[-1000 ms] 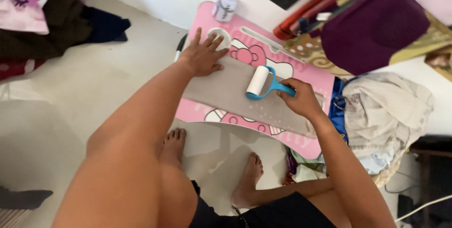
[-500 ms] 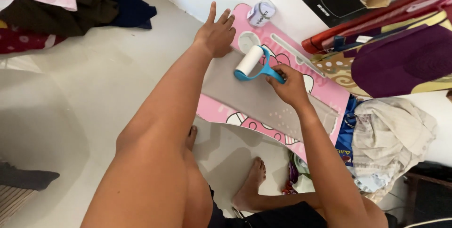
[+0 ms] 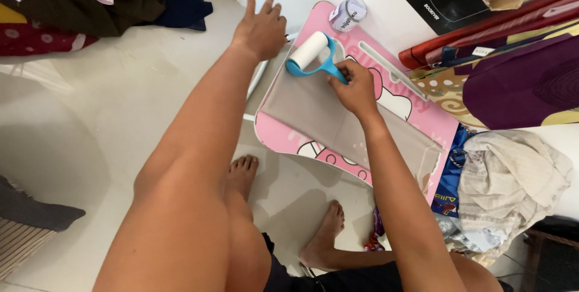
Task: The person uses a lint roller to clean a patterned cloth placed on a pink Hello Kitty tray. They roll the tool back and forth across the fabric surface, then flip the cloth over to clean the other side. The person continues to roll the tool over the cloth multiple times to remove lint.
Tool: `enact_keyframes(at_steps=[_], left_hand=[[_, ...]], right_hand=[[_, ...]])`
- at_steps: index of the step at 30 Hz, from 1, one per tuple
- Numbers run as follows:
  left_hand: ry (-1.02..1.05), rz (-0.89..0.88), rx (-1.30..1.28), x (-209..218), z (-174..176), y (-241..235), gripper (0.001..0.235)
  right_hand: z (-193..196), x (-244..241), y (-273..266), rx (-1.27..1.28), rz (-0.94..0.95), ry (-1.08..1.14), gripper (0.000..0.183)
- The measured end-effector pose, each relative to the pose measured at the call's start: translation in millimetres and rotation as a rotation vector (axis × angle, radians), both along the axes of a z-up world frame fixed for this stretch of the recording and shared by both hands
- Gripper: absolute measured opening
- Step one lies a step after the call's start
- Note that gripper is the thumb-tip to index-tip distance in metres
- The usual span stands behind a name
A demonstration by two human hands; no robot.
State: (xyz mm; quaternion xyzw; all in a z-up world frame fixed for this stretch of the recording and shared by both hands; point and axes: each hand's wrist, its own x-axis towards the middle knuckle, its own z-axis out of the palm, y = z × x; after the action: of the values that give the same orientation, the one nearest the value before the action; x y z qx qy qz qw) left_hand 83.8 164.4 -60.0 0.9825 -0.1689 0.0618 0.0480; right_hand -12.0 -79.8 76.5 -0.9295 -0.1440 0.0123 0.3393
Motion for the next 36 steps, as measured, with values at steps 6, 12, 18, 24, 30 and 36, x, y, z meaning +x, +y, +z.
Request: enact_keyframes(at_steps=[6,12,18,24,30,36], left_hand=[[-0.012,0.014,0.054,-13,-4,20,0.043],[0.051,0.010,0.036,-24,7,28,0.048],[0.013,0.021,0.063,-26,4,35,0.050],[0.022,0.012,0.080,-30,3,44,0.051],[-0.007,0.044,0.127,-30,-4,60,0.052],[-0.034,0.047,0.091,-35,3,67,0.042]], right_hand=[[-1,0,11,-0.024,-0.033,-0.080,0.020],[23,-95,11,-0.002,-0.066,-0.183,0.046],[28,-165,66,0.014,-0.118,-0.107,0.037],[20,-131,89,-0.117,-0.059,-0.225,0.033],[13,-72,104,-0.141,-0.015,-0.285,0.030],[18,-38,91,-0.060,0.027,-0.263,0.035]])
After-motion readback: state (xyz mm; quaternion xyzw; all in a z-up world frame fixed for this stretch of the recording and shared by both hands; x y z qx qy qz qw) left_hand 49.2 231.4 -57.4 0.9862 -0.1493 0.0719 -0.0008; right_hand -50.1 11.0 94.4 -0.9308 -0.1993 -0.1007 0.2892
